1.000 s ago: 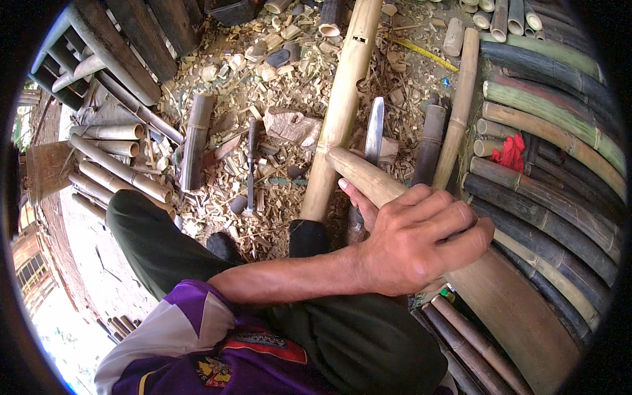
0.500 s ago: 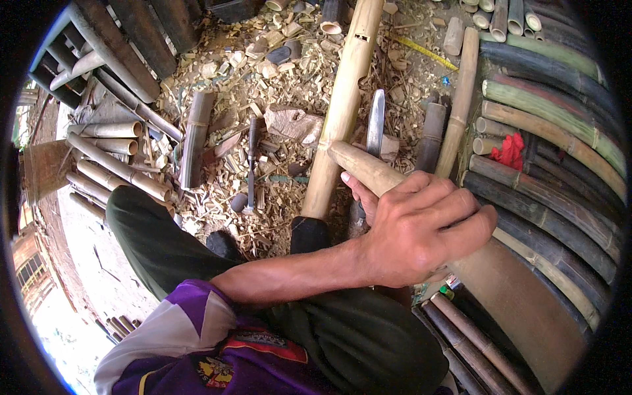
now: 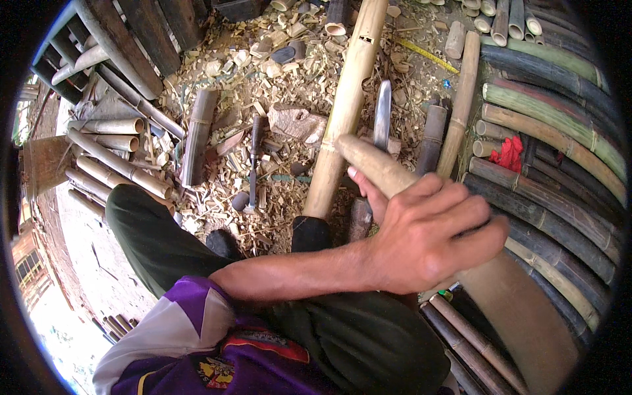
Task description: The person sits on the floor and uses a chisel and a wooden mallet to carve and shape a long bamboo pole. They repeatedly strike the chisel to remove material and occasionally inspect the work.
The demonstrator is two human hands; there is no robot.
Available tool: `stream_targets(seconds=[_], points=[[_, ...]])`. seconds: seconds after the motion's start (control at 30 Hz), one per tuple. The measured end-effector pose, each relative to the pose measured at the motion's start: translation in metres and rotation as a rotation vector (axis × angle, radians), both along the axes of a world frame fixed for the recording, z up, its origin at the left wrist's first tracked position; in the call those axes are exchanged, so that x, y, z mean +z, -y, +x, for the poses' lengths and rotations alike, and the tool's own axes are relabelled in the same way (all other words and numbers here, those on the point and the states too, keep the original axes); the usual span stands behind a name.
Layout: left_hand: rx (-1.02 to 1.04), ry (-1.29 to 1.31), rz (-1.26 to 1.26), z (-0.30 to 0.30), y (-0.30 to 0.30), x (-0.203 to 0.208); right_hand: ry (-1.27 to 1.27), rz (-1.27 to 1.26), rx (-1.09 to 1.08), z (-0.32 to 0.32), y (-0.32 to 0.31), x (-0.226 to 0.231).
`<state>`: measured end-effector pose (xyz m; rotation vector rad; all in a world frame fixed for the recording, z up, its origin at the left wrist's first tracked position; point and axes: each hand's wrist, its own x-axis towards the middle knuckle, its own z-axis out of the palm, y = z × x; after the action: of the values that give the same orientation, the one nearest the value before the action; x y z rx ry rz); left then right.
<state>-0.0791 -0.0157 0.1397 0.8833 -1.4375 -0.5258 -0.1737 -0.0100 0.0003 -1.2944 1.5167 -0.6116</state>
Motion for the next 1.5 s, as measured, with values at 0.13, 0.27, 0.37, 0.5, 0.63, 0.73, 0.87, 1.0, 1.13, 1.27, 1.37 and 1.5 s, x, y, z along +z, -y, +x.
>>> stream_targets(seconds=[0.13, 0.27, 0.37, 0.5, 0.63, 0.73, 0.87, 1.0, 1.13, 1.27, 1.37, 1.5], points=[[0.043, -0.034, -0.021, 0.001, 0.026, -0.002, -0.058, -0.028, 0.094, 0.002, 0.023, 0.003], [0.069, -0.024, 0.0, 0.005, 0.033, -0.01, -0.087, -0.037, 0.131, 0.003, 0.028, 0.0], [0.068, -0.035, -0.004, 0.008, 0.033, -0.009, -0.105, -0.041, 0.136, 0.001, 0.029, -0.002], [0.104, -0.069, -0.026, 0.006, 0.032, -0.009, -0.132, -0.049, 0.153, 0.0, 0.028, -0.003], [0.133, -0.054, -0.023, 0.009, 0.033, -0.014, -0.162, -0.072, 0.192, 0.002, 0.034, -0.006], [0.091, -0.042, -0.016, 0.008, 0.026, -0.01, -0.239, -0.11, 0.2, -0.005, 0.042, 0.001], [0.059, 0.013, -0.014, 0.008, 0.019, -0.014, -0.413, -0.175, 0.304, -0.012, 0.055, -0.004], [0.064, 0.033, -0.016, 0.018, 0.027, -0.012, -0.689, -0.239, 0.49, -0.025, 0.069, -0.01], [0.047, 0.012, -0.01, 0.018, 0.028, -0.012, -0.877, -0.229, 0.611, -0.053, 0.057, -0.011], [0.014, 0.045, 0.008, 0.02, 0.03, -0.016, -1.012, -0.219, 0.724, -0.087, 0.05, -0.018], [0.026, -0.013, 0.03, 0.027, 0.058, -0.012, -1.043, -0.191, 0.702, -0.125, 0.03, -0.011], [-0.007, -0.051, 0.31, 0.035, 0.115, 0.005, -0.487, -0.161, 0.098, -0.164, -0.028, 0.007]])
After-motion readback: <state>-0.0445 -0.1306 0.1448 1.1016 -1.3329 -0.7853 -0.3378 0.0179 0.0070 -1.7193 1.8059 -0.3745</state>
